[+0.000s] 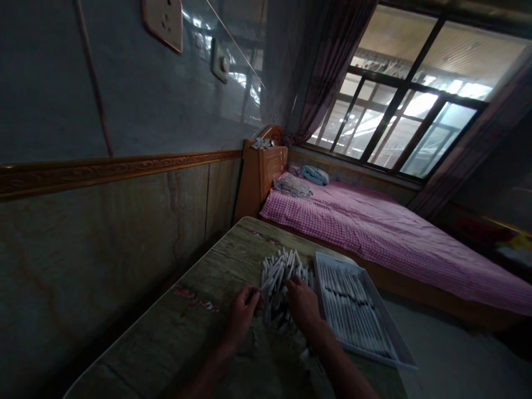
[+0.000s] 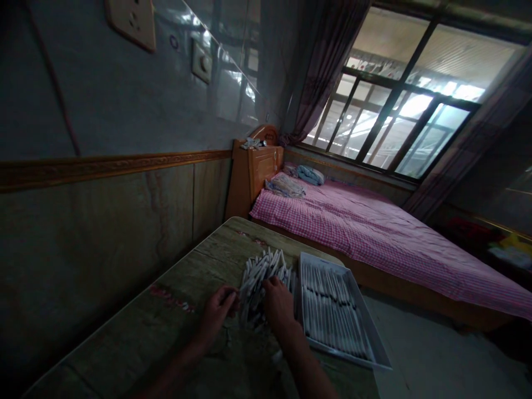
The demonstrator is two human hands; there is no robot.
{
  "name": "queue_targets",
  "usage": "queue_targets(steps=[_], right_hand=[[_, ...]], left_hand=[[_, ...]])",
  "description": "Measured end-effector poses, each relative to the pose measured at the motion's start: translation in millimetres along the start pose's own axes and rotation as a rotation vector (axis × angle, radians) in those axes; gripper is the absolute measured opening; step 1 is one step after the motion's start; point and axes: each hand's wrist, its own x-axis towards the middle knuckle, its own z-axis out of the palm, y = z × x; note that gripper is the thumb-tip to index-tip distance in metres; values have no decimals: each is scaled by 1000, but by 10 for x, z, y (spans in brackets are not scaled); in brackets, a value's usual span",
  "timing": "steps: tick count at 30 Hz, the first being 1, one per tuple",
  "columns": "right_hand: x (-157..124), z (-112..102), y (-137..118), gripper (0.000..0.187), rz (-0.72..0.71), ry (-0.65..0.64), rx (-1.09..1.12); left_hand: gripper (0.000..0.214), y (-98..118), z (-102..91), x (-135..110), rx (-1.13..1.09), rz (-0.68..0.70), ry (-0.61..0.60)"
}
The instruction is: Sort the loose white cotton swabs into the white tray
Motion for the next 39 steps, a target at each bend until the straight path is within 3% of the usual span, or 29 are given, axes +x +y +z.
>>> queue_targets(steps=[6, 11, 15, 19, 22, 25, 28, 31, 34, 39], right_hand=[[227, 93, -46, 35, -97, -48, -57], [211, 125, 29, 21, -193, -77, -92], [92, 186, 177, 26, -306, 25, -30], [-130, 278, 234, 30, -307, 387, 439], [-355, 311, 116, 28, -91, 617, 868], [-563, 370, -75, 39, 161, 607, 1188], [-677, 538, -220, 45, 226, 534, 1342], [-678, 761, -245, 45, 238, 489, 1326], [-603, 868, -146, 46, 266, 487, 1190], [-385, 598, 66, 30, 133, 473, 822]], left_hand=[[32, 0, 27, -11, -5, -9, 4], [31, -16, 38, -25, 10, -8, -10], [29, -64, 39, -18, 12, -1, -32], [30, -60, 62, -35, 10, 16, -54], [37, -9, 101, -99, -3, -34, -166], [50, 35, 130, -195, -76, -149, -322], [53, 35, 129, -248, -206, -200, -325], [47, 13, 108, -209, -293, -187, -293], [48, 24, 86, -128, -296, -183, -157], [55, 93, 68, -69, -284, -213, -10]])
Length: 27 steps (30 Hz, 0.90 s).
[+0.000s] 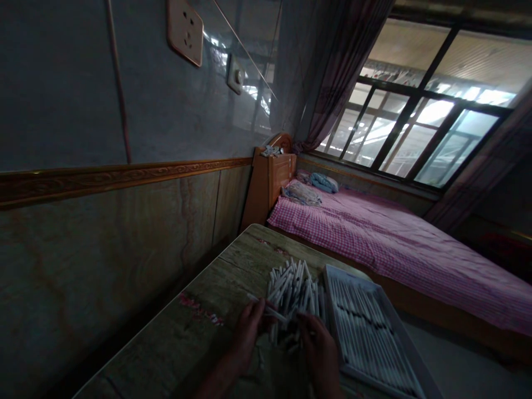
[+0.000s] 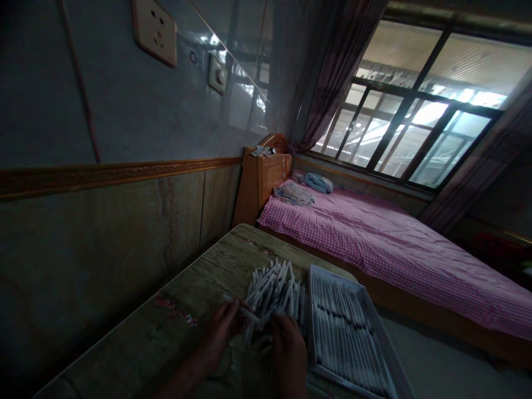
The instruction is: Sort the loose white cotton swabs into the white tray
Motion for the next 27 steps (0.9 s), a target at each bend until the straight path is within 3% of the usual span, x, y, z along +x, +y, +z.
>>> queue_targets(steps=[7, 13, 17, 21, 24, 27], right_hand=[[511, -55, -289, 32, -226, -326, -741], [632, 17, -264, 23, -331, -494, -897], [605, -12, -200, 22, -369, -516, -879], [514, -91, -78, 31, -436, -422, -678], [370, -151, -5, 31, -467, -188, -354], [169, -193, -38, 26, -244, 102, 14]], left_hand=[[50, -46, -10, 32, -6, 13, 14], [43, -50, -17, 60, 49, -10, 9], [38, -50, 0, 54, 73, 19, 2], [33, -39, 3, 36, -10, -28, 26], [36, -39, -6, 33, -89, -58, 40], [37, -42, -14, 40, -146, -71, 51]])
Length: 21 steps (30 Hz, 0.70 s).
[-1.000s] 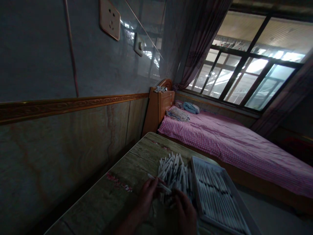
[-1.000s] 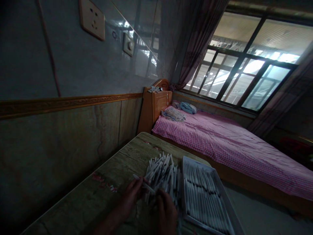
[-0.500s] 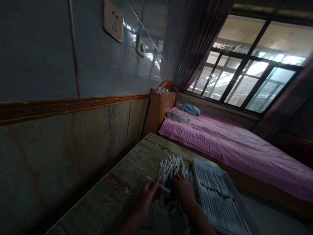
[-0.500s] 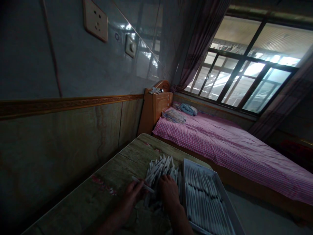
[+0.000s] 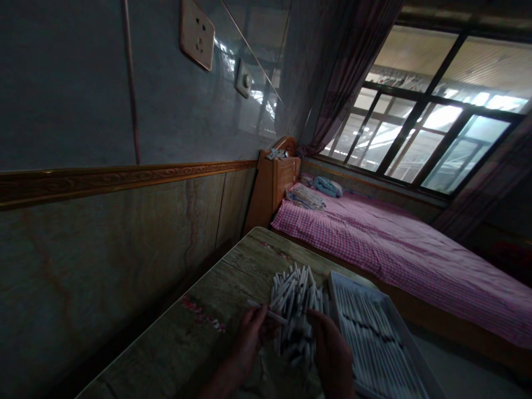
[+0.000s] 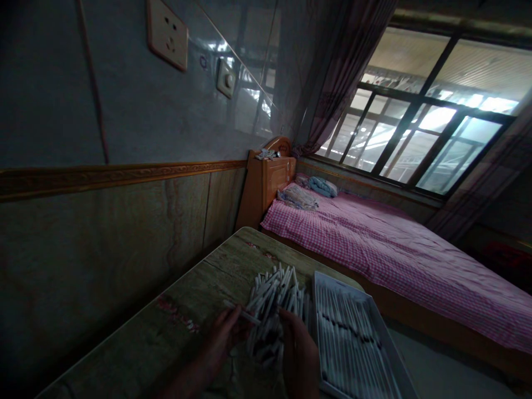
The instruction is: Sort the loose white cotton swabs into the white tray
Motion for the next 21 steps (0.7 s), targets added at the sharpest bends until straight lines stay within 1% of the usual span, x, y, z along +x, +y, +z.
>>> queue_targets(steps=[2, 3, 5, 7, 10, 16, 19, 21], right_hand=[[-107, -26, -107, 30, 251, 119, 175], [-150, -33, -162, 32, 349, 166, 251], [-213, -32, -254, 37, 470, 239, 381], [-249, -14, -307, 40, 516, 283, 467], [-271, 21, -328, 41, 547, 303, 529], [-292, 53, -294, 42, 614, 319, 592], [-318, 65, -295, 42, 634, 335, 625], [-336, 72, -327, 41, 631, 323, 621]], left_hand=[[34, 4, -4, 5, -28, -9, 9], [32, 7, -6, 7, -40, -12, 13], [28, 17, -10, 7, -60, -21, 12], [26, 26, -11, 5, -74, -31, 0], [25, 34, -8, 1, -77, -36, 1], [28, 25, -7, 5, -114, -36, -9], [29, 16, -4, 0, -89, -43, -9], [28, 16, 2, -7, -74, -49, -15]])
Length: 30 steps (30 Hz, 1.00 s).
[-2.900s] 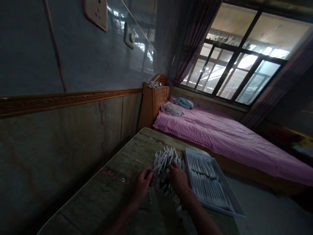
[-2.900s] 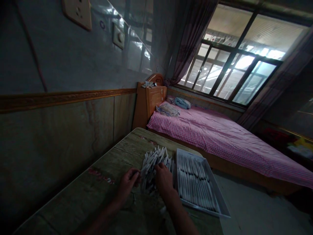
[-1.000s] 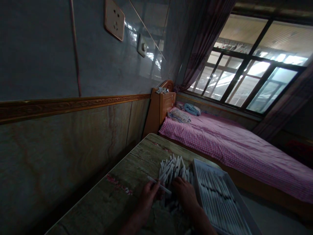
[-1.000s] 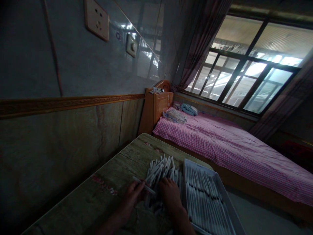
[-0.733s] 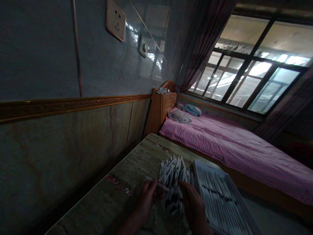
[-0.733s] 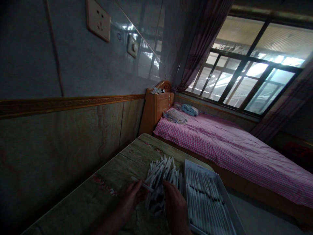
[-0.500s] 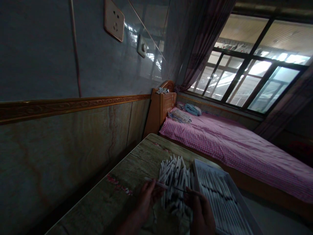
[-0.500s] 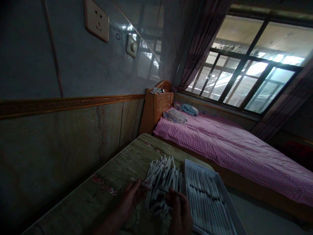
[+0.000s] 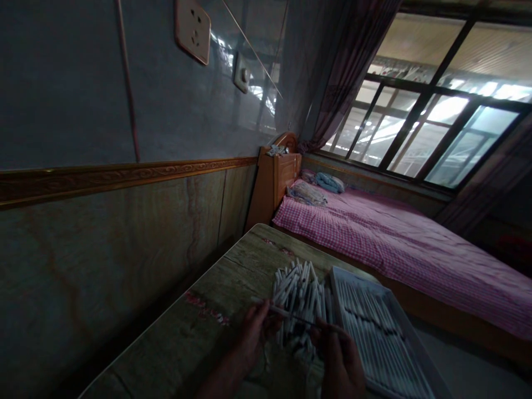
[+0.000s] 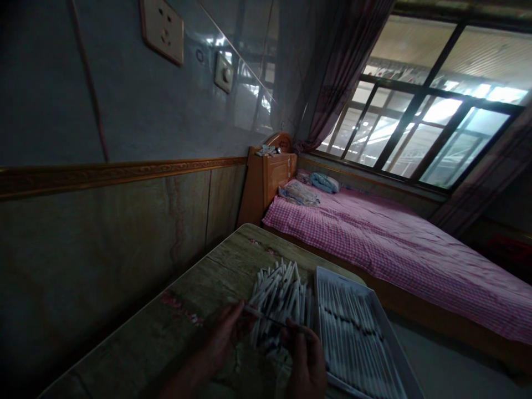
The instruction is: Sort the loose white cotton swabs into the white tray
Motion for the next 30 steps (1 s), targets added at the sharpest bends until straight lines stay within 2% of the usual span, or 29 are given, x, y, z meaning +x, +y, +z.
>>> queue_targets(steps=[7, 16, 20, 22, 26, 30], right_hand=[[-117, 19, -85, 38, -53, -76, -56], [-218, -81, -70, 31, -129, -16, -159], [-218, -116, -27, 30, -158, -152, -280], [-201, -145, -56, 30, -144, -179, -314], [-204, -173, -180, 31, -130, -120, -261], [-241, -154, -201, 37, -123, -150, -221]], left_hand=[[20, 51, 8, -13, -6, -10, -59], [22, 44, 46, -94, 125, -95, -155], [21, 64, 54, -107, 94, -114, -176], [17, 75, 36, -88, 54, -106, -169], [17, 50, -4, -46, 58, -98, -194], [18, 8, -4, -38, 64, -90, -181]])
